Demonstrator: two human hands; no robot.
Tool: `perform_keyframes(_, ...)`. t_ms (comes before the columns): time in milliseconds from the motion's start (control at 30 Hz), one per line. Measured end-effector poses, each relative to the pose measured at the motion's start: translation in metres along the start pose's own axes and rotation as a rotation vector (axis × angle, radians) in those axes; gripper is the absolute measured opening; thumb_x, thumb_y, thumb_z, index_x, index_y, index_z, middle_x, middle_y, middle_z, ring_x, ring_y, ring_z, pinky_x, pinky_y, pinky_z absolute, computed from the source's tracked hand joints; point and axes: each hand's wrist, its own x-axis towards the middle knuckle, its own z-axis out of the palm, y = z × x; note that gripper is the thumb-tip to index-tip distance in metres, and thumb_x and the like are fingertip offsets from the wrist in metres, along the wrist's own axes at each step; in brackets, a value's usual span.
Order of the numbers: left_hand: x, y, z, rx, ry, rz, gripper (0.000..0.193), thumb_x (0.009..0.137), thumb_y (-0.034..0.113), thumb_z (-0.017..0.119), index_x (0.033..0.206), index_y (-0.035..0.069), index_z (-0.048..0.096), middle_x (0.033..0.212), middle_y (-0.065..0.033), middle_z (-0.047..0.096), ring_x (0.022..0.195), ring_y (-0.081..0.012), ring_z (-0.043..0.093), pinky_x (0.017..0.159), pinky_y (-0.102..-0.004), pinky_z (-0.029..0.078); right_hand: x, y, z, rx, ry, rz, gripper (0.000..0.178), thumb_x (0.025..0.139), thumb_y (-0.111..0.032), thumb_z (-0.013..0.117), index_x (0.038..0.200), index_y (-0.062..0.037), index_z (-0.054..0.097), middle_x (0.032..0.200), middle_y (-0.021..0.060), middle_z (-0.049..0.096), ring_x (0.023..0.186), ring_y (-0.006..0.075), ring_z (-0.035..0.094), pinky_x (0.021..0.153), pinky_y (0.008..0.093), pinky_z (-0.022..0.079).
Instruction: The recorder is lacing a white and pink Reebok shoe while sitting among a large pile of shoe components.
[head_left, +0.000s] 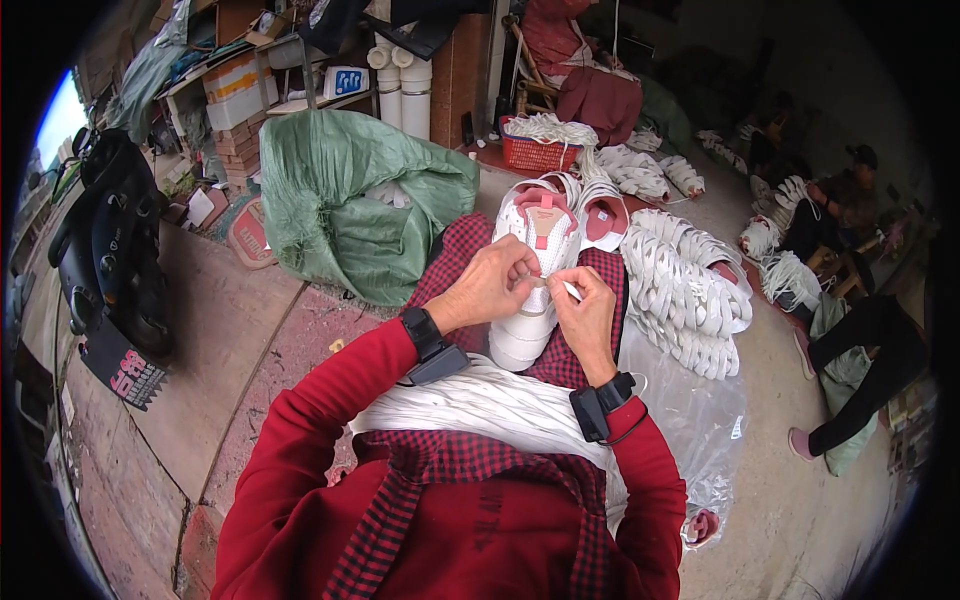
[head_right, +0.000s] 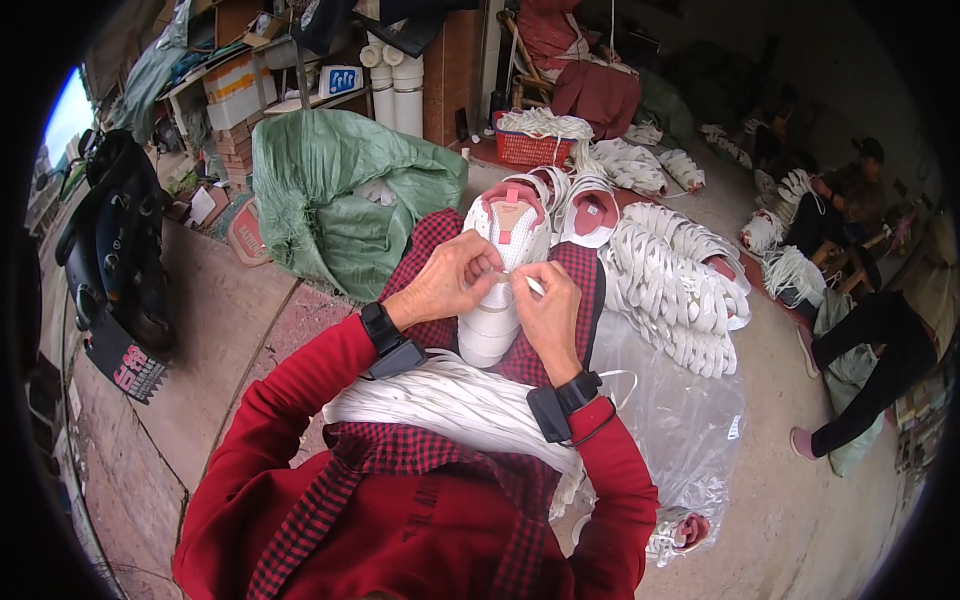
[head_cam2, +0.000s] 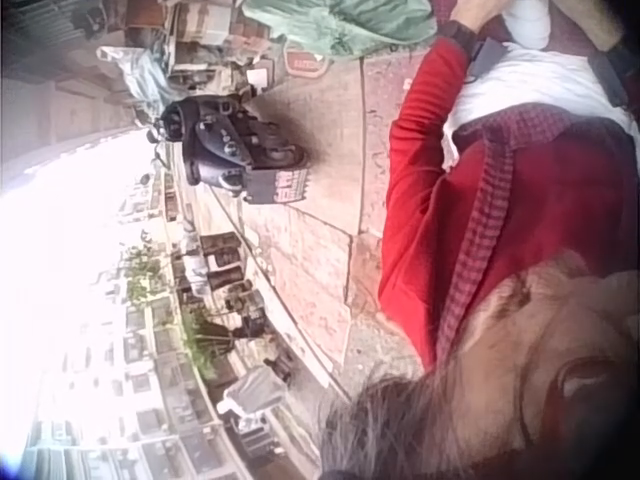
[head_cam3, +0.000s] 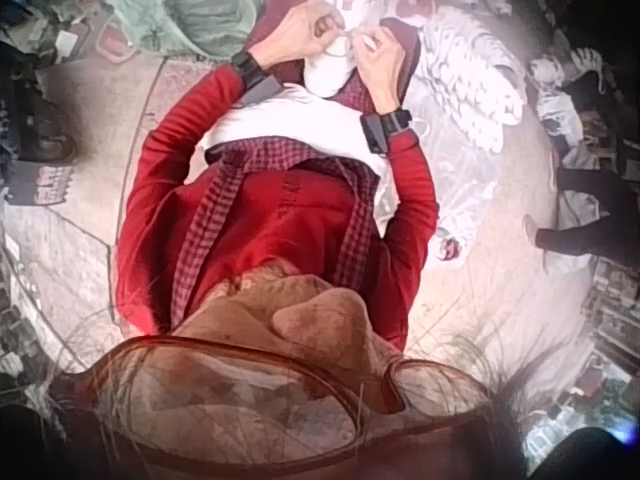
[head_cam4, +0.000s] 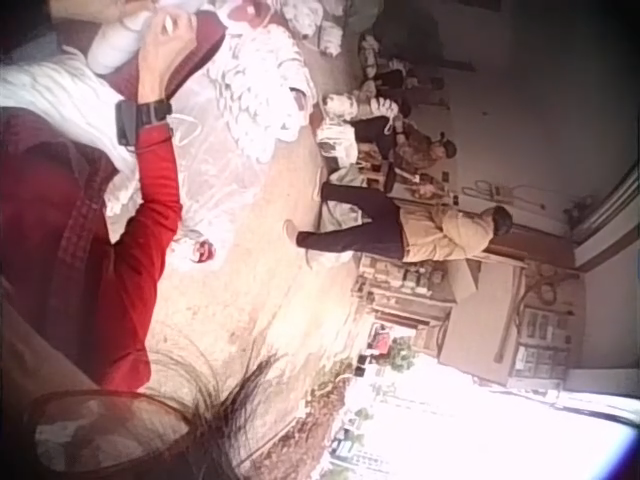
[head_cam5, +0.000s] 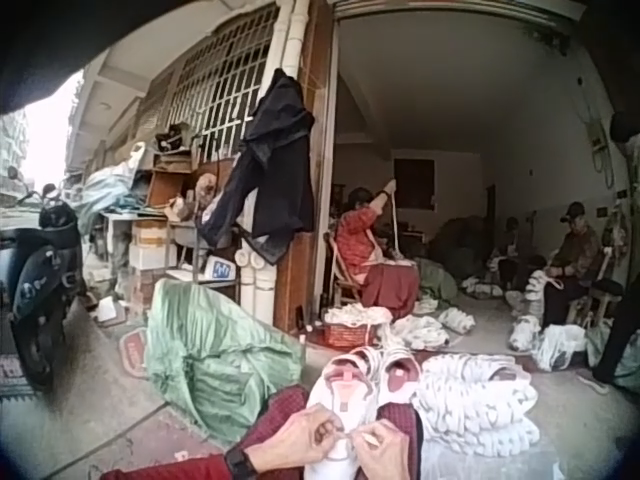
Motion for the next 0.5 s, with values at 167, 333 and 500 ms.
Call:
perform_keyframes(167,0.001,-0.001,0.001,-0.017,0.005,0.049,0.017,0.080,0.003,0.070,0.095,0.000,0.062,0.085,-0.0070,0.054,0.072,-0.0147,0.059,0.062,-0.0270,0.051,-0.002,0.005,0.003,0.043,0.033,0.043,0.010,0.082,-0.007,0.069,0.084,0.0026,0.066,0.081,0.0130,0.064,0.074,0.0254,0.065,0.068,0.0345,0.050)
perform_keyframes(333,-0.001,-0.001,0.001,-0.019,0.006,0.038,0.017,0.080,0.004,0.070,0.095,0.000,0.063,0.084,-0.0067,0.054,0.072,-0.0143,0.058,0.062,-0.0269,0.051,-0.005,0.001,0.006,0.065,0.050,0.051,0.011,0.083,-0.007,0.069,0.085,0.0031,0.065,0.082,0.0125,0.064,0.075,0.0238,0.066,0.065,0.0336,0.051)
perform_keyframes(500,0.000,0.002,0.000,-0.047,0.003,0.021,0.017,0.080,0.004,0.070,0.095,0.001,0.063,0.084,-0.0061,0.054,0.071,-0.0136,0.058,0.062,-0.0265,0.051,-0.007,0.005,0.005,0.067,0.054,0.115,0.010,0.083,-0.006,0.068,0.085,0.0039,0.065,0.082,0.0127,0.064,0.074,0.0224,0.065,0.065,0.0330,0.052)
